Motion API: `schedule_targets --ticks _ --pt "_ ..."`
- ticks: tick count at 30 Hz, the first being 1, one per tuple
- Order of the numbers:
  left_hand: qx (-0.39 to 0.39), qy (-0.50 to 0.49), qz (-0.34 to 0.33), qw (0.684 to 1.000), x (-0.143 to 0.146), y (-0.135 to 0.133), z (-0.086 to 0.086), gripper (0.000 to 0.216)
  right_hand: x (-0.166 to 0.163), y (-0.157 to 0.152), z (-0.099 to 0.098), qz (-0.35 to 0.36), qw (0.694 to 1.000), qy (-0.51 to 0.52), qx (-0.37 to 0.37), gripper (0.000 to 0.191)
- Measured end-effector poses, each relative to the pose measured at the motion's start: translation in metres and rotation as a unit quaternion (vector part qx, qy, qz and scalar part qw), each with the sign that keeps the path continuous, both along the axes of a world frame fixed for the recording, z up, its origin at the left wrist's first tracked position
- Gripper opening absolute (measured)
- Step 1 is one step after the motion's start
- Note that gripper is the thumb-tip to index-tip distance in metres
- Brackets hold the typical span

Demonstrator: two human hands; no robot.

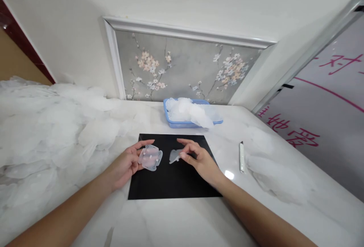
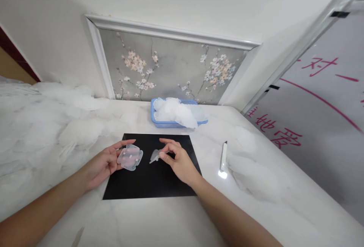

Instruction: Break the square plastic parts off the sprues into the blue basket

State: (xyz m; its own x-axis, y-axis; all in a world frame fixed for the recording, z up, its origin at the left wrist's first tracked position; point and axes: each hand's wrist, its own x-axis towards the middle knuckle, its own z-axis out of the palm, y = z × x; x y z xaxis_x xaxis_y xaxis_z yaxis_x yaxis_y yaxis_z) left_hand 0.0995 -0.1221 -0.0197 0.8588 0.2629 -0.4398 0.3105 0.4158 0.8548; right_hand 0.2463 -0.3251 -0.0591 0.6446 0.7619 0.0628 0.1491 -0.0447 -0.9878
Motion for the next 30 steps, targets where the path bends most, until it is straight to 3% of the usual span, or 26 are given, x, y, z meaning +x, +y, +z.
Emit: schedule_targets --ticks 6,12,17,24,26,30 --pt "0.046 -0.009 -0.065 0.997 -0.001 0.003 -0.006 0.068 -0.008 0.0 0.008 0.0 0.981 0.193 0.021 0.03" --pt "0.078 -0.011 -0.078 0.994 0.002 0.0 -0.005 0.069 -0.004 0.003 0.009 0.048 0.926 0.368 0.063 0.029" --pt "0.119 -0.034 -0.094 0.988 0.003 0.001 -0.01 0.067 0.001 0.003 0.005 0.047 0.915 0.396 0.066 0.026" --pt "0.334 -0.05 -0.05 0.94 0.002 0.003 -0.011 0.028 0.001 0.003 0.004 0.047 0.912 0.402 0.065 0.03" --pt "0.321 -0.059 -0.043 0.944 0.002 0.002 -0.01 0.03 0.0 0.003 0.005 0.045 0.913 0.401 0.064 0.03" --pt "0.278 -0.091 -0.076 0.953 0.0 0.0 -0.01 0.056 0.0 0.003 0.005 0.049 0.915 0.394 0.072 0.025"
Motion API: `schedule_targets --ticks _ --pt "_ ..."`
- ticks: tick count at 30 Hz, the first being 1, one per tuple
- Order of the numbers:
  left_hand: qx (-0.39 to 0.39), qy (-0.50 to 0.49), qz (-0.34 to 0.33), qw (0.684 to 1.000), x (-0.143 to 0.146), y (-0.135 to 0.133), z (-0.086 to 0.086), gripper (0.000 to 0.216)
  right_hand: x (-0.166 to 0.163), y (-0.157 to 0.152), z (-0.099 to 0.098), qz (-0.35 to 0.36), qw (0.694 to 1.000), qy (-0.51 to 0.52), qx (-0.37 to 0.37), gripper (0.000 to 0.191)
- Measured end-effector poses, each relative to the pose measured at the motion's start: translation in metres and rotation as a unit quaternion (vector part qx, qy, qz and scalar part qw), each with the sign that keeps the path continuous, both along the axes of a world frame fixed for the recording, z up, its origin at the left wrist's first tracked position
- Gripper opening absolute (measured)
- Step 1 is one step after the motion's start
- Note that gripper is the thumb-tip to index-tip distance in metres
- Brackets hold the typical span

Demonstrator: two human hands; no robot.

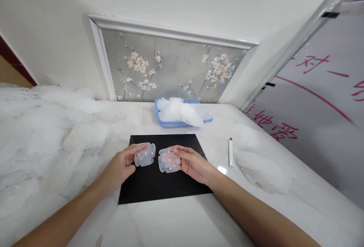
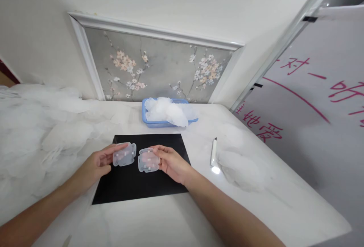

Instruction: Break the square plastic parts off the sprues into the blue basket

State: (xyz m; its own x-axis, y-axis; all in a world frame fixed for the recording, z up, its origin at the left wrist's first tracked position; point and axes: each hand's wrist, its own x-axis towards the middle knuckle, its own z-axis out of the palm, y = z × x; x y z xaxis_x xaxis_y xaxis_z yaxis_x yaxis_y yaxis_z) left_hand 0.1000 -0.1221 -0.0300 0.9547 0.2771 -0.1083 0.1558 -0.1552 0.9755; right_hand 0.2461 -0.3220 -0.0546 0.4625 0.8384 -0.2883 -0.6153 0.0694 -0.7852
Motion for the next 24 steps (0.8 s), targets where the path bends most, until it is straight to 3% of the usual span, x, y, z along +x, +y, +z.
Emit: schedule_targets --ticks 2,6,8,10,12,16,20,24 --pt "0.05 -0.012 0.005 0.999 0.0 -0.002 0.0 0.052 0.0 0.0 0.0 -0.001 1.0 -0.003 0.006 0.022" --pt "0.169 -0.017 0.036 0.985 -0.001 -0.006 0.003 0.017 -0.001 0.0 0.003 -0.02 1.0 -0.011 0.01 0.029" --pt "0.181 -0.014 0.05 0.982 -0.002 -0.007 0.004 0.022 -0.002 0.0 0.004 -0.036 0.999 -0.015 0.006 0.031" --pt "0.127 0.001 0.056 0.99 -0.002 -0.008 0.003 0.031 -0.003 0.0 0.005 -0.047 0.999 -0.019 0.005 0.032" --pt "0.01 0.032 0.042 0.999 -0.001 -0.009 0.002 0.035 -0.004 0.0 0.005 -0.049 0.999 -0.019 0.01 0.032" --pt "-0.202 0.083 0.01 0.976 -0.001 -0.013 0.003 0.034 -0.006 0.0 0.002 -0.018 0.999 -0.028 0.017 0.031" --pt "-0.266 0.089 -0.008 0.96 -0.003 -0.017 0.007 0.032 -0.007 0.002 0.0 0.007 0.997 -0.078 0.006 0.024" --pt "-0.261 0.105 -0.034 0.959 -0.006 -0.019 0.008 0.038 -0.009 0.004 -0.003 0.021 0.997 -0.078 0.007 0.027"
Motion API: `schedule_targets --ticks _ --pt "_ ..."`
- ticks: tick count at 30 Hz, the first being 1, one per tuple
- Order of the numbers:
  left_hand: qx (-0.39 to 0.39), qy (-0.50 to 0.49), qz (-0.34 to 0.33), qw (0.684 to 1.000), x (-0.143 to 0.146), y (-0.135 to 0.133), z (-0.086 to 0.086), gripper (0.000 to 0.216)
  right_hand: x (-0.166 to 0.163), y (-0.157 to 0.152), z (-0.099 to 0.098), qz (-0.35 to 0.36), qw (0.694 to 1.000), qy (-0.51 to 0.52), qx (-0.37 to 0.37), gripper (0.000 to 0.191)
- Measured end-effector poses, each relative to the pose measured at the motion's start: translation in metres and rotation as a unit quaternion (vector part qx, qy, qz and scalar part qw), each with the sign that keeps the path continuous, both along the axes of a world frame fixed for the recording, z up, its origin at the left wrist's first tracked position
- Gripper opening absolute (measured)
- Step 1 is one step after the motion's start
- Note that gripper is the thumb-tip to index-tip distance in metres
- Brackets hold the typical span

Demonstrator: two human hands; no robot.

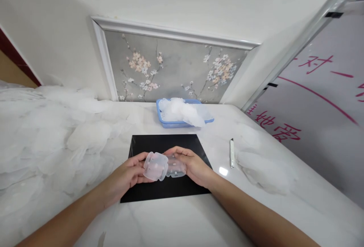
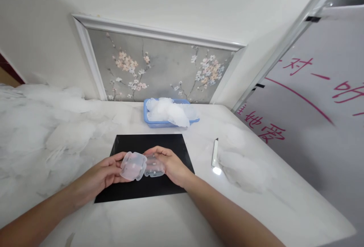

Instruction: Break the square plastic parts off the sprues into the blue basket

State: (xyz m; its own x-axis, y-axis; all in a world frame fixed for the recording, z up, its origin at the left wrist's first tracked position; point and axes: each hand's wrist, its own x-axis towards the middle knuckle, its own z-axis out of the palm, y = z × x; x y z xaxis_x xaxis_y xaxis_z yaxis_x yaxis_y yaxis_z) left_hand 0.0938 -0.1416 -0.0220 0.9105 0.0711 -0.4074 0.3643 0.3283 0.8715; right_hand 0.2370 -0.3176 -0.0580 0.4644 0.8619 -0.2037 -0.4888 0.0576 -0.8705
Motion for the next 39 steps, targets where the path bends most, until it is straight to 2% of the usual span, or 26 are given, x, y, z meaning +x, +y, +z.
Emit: schedule_targets --ticks 4,8,10,11,13,14,16,18,20,22,25,28,30,34,37,39 --pt "0.021 -0.008 -0.046 0.999 -0.002 -0.004 0.0 0.045 -0.005 0.001 -0.003 0.002 1.0 -0.014 -0.013 0.036" --pt "0.038 -0.027 -0.073 0.996 -0.001 -0.01 -0.005 0.052 -0.01 0.002 -0.005 0.009 0.997 -0.08 -0.009 0.038" --pt "0.093 -0.044 -0.085 0.991 0.001 -0.007 -0.005 0.054 -0.011 0.003 -0.007 0.013 0.995 -0.102 -0.014 0.038" --pt "0.154 -0.055 -0.081 0.983 0.001 -0.003 -0.004 0.053 -0.011 0.003 -0.007 0.013 0.995 -0.102 -0.016 0.038" --pt "0.334 -0.069 -0.062 0.938 -0.001 0.014 0.001 0.049 -0.01 0.003 -0.009 0.012 0.996 -0.09 -0.018 0.038" --pt "0.433 -0.071 -0.043 0.898 -0.004 0.026 0.004 0.046 -0.009 0.003 -0.009 0.01 0.997 -0.08 -0.019 0.038" --pt "0.57 -0.063 -0.064 0.817 -0.012 0.053 0.011 0.033 -0.008 0.003 -0.009 0.008 0.998 -0.058 -0.024 0.037" --pt "0.631 -0.029 -0.082 0.771 -0.022 0.079 0.015 0.029 -0.006 0.002 -0.009 0.008 0.999 -0.035 -0.027 0.037" --pt "0.644 0.014 -0.104 0.758 -0.031 0.096 0.017 0.038 -0.006 0.002 -0.007 0.009 0.999 -0.017 -0.026 0.036" --pt "0.635 0.07 -0.117 0.76 -0.035 0.103 0.017 0.044 -0.006 0.001 -0.006 0.01 1.0 -0.009 -0.023 0.035" --pt "0.623 0.131 -0.124 0.761 -0.033 0.101 0.02 0.031 -0.007 0.001 -0.005 0.01 1.0 -0.007 -0.021 0.034" --pt "0.628 0.094 -0.142 0.76 -0.028 0.098 0.029 0.011 -0.007 0.001 -0.003 0.005 1.0 -0.007 -0.024 0.033" --pt "0.615 0.05 -0.146 0.773 -0.024 0.093 0.036 0.011 -0.007 0.001 -0.003 0.002 1.0 -0.009 -0.026 0.032" --pt "0.56 -0.021 -0.098 0.822 -0.013 0.065 0.041 0.017 -0.005 0.001 -0.001 -0.002 0.999 -0.028 -0.032 0.029" --pt "0.469 -0.049 -0.004 0.882 -0.004 0.033 0.026 0.026 -0.003 0.001 0.001 -0.022 0.998 -0.053 -0.036 0.02" --pt "0.368 -0.047 0.008 0.928 0.0 0.017 0.011 0.031 -0.002 0.0 0.003 -0.051 0.996 -0.061 -0.025 0.008"
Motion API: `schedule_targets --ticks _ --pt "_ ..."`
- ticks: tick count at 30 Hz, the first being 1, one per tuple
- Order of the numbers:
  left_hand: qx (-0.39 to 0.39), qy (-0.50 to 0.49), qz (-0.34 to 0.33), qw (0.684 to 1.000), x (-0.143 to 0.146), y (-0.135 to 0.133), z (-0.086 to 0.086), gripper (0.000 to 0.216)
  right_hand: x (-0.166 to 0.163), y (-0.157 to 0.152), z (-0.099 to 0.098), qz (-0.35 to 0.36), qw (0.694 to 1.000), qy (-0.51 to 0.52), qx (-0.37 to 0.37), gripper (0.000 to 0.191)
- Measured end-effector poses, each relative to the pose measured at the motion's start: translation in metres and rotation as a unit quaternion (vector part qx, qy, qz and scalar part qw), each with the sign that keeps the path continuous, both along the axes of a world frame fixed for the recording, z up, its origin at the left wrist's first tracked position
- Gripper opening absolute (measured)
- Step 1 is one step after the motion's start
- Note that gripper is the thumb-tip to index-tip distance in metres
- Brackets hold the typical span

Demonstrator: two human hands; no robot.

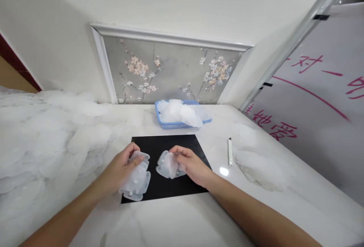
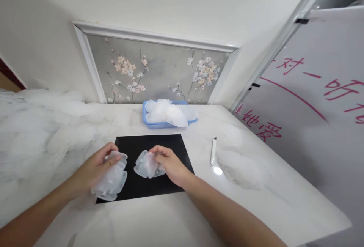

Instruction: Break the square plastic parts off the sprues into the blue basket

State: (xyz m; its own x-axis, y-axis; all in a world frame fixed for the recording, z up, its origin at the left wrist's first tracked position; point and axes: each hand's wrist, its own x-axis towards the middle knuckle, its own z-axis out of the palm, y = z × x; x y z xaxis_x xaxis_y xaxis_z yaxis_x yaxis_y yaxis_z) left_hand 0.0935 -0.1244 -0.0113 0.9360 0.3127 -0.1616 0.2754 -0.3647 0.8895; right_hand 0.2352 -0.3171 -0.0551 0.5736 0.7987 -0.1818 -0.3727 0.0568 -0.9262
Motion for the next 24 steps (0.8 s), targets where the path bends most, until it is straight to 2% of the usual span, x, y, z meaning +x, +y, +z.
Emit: schedule_targets --ticks 1,4,7,10,12,14,16,21,24 --pt "-0.052 0.008 0.001 0.999 0.002 -0.005 -0.007 0.033 0.001 0.0 0.001 -0.008 1.0 -0.001 0.013 0.004" --pt "-0.153 0.013 -0.009 0.988 0.005 -0.012 -0.021 0.034 0.001 0.0 0.004 -0.006 0.999 0.004 0.048 0.023" --pt "-0.19 -0.004 -0.034 0.981 0.007 -0.01 -0.026 0.039 -0.002 0.002 0.005 -0.029 0.998 -0.06 -0.011 0.033" --pt "-0.196 -0.014 -0.057 0.979 0.007 -0.01 -0.029 0.043 -0.005 0.004 0.004 -0.047 0.983 -0.166 -0.06 0.019" --pt "-0.197 -0.016 -0.068 0.978 0.007 -0.011 -0.032 0.045 -0.007 0.005 0.003 -0.016 0.982 -0.181 -0.048 0.028" --pt "-0.198 -0.015 -0.069 0.978 0.007 -0.013 -0.033 0.048 -0.007 0.005 0.001 0.026 0.985 -0.17 -0.034 0.025" --pt "-0.198 -0.018 -0.063 0.978 0.007 -0.015 -0.033 0.051 -0.007 0.005 0.0 0.036 0.985 -0.163 -0.037 0.019" --pt "-0.22 -0.002 -0.095 0.971 0.005 -0.015 -0.032 0.072 -0.001 0.003 0.001 -0.026 0.993 -0.107 -0.043 0.021" --pt "-0.168 0.025 -0.101 0.98 0.004 -0.01 -0.033 0.066 0.004 0.002 0.003 -0.027 0.998 -0.047 -0.045 0.026"
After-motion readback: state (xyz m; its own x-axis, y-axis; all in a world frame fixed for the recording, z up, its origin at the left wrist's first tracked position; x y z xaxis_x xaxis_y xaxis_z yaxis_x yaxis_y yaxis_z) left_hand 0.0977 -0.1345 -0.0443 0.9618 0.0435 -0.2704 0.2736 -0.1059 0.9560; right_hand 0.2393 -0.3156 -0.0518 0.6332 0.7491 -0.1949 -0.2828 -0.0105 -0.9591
